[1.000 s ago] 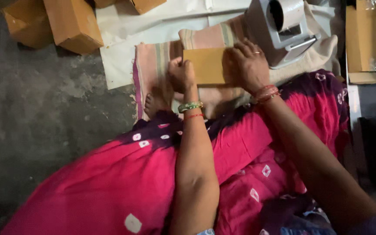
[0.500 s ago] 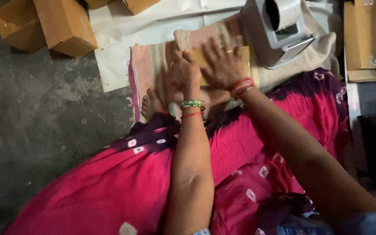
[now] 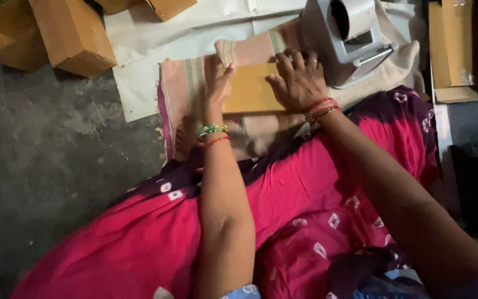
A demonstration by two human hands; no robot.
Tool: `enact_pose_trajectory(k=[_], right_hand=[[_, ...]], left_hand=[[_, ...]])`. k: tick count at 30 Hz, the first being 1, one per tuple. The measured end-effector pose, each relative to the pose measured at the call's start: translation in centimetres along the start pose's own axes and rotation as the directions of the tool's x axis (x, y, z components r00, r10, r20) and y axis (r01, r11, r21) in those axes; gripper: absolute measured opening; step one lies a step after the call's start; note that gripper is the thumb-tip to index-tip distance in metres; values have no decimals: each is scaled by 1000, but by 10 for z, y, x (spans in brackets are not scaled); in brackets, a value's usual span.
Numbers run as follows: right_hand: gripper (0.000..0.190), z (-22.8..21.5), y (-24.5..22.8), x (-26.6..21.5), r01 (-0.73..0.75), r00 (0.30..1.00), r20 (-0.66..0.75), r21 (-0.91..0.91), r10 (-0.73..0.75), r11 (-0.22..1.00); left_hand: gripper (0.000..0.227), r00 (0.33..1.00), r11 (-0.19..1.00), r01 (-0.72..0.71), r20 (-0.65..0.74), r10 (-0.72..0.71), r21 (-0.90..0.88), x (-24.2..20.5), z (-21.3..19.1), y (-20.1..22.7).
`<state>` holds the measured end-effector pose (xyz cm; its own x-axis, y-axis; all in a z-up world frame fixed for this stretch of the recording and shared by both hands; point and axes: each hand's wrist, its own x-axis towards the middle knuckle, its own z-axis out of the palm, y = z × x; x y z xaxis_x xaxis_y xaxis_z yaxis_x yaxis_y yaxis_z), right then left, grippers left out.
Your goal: The person sits on the floor and seals a small cardboard box using a handheld tape dispenser. They apply tape to the box flaps, press it down, and smooth the edges to secure the package.
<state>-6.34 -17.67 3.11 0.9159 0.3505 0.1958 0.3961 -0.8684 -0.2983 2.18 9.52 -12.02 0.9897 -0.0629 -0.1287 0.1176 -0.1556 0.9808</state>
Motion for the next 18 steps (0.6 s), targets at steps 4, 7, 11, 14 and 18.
enact_pose_trajectory(k=[4,7,11,14,18], right_hand=[[29,-4,7,6,365,911,-158,-115,-380,924],[43,5,14,8,249,884,-431,112,-179,962],[37,19,20,-12,135,925,-373,509,77,850],[34,23,23,-13,187,901,-432,453,32,872],[32,19,34,5,105,952,-302,471,48,876]], left_hand=[[71,997,995,68,-19,-69,-77,-27,-3,20],[73,997,994,56,-41,-60,-91,-46,2,49],[74,986,983,133,-81,-144,-128,-67,6,76],[75,998,982,38,-40,-46,-186,-73,9,87],[70,965,838,95,-256,55,537,-83,14,93]])
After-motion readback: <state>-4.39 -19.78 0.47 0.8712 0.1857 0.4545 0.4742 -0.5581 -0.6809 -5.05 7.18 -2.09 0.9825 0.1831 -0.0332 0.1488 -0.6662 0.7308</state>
